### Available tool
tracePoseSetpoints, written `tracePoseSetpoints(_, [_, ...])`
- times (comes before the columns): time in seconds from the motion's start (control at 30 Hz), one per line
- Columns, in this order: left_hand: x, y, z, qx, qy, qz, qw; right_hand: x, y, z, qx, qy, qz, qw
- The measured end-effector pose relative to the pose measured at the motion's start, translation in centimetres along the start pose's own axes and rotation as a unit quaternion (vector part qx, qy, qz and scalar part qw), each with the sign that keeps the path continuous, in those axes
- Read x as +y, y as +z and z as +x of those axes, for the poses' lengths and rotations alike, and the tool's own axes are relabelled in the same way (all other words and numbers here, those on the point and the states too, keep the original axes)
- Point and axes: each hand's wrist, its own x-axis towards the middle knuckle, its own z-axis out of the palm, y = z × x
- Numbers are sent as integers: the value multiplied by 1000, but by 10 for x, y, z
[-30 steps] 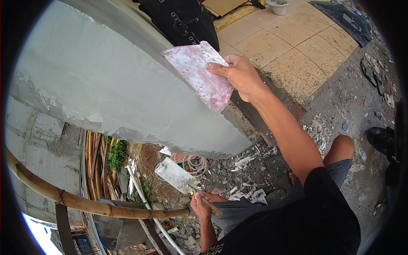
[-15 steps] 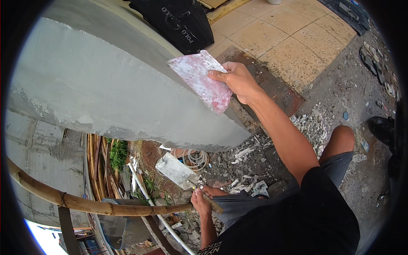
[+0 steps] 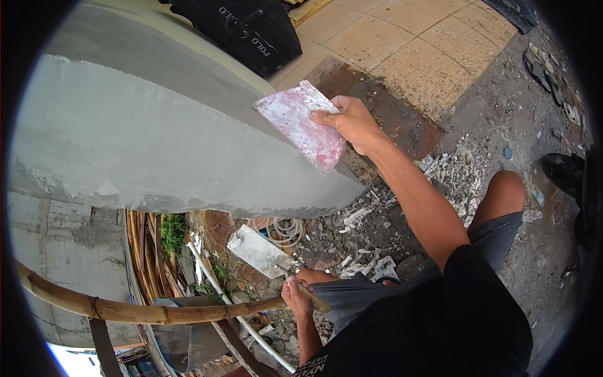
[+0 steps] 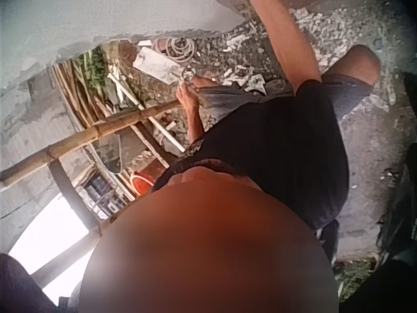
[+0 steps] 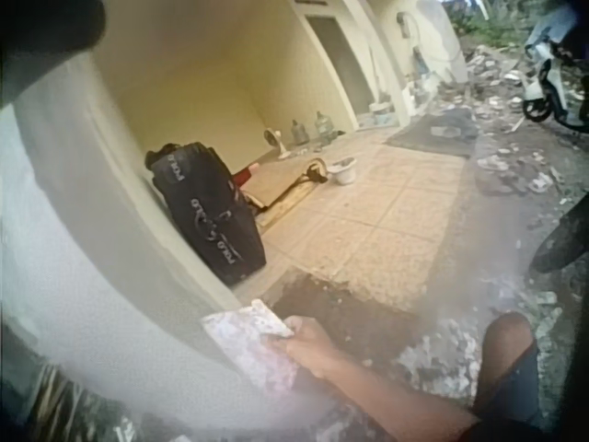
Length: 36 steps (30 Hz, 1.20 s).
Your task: Skimming a concrete pillar with plaster using a trowel and a plastic scraper.
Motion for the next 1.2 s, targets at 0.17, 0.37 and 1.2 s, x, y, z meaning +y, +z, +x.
tracePoseSetpoints(0.17, [-5, -1, 1, -8, 6, 0, 1000, 19, -6, 50, 36, -15, -60, 997])
tracePoseSetpoints(0.37, [-1, -5, -3, 0, -5, 20, 1000, 22, -20, -36, 18, -6, 2, 1000])
tracePoseSetpoints(1.2, [-7, 0, -11, -11, -37, 40, 998, 85, -51, 38, 71, 53, -163, 983])
